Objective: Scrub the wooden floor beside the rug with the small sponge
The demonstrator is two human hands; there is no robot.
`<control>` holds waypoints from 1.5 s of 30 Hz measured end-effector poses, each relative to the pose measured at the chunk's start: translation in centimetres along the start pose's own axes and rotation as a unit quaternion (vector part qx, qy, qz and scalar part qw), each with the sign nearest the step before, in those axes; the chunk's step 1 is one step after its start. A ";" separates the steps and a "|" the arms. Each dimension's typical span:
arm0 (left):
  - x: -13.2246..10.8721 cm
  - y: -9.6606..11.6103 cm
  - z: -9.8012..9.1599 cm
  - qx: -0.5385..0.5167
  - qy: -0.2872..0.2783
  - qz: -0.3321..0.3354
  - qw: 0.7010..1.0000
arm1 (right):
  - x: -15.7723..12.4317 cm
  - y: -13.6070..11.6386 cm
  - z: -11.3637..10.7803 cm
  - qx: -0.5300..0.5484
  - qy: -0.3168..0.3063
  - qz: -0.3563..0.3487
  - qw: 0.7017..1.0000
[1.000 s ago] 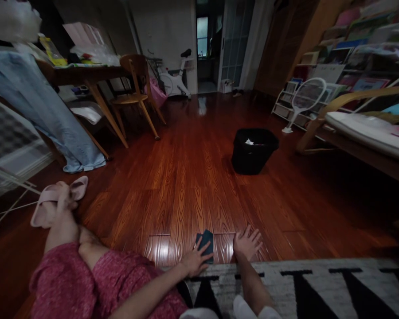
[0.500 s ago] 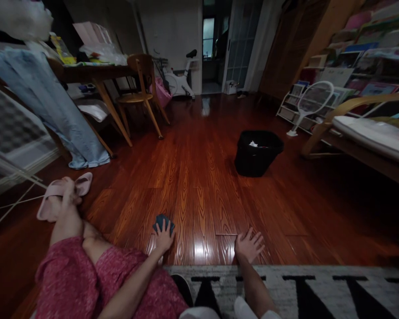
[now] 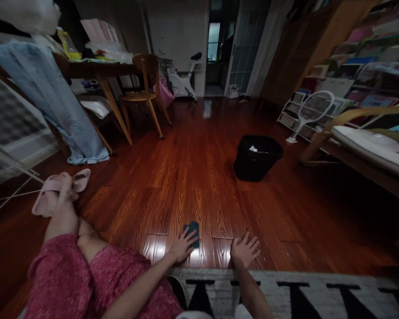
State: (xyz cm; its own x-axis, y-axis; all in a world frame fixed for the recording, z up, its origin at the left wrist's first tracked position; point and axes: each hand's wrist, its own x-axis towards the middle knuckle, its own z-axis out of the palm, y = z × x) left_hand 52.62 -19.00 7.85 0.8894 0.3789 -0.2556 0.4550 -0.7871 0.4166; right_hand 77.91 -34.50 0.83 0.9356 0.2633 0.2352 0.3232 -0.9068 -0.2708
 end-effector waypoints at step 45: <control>-0.6 -0.6 -0.6 0.022 0.042 -0.142 0.989 | 0.4 0.1 1.0 -0.003 0.003 0.008 1.000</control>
State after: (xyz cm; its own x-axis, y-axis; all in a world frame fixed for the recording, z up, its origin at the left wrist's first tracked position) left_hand 51.88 -18.46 8.27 0.7274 0.6254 -0.2823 0.6862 -0.6630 0.2991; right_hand 78.46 -34.14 0.00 0.9396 0.2468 0.2372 0.3077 -0.9125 -0.2695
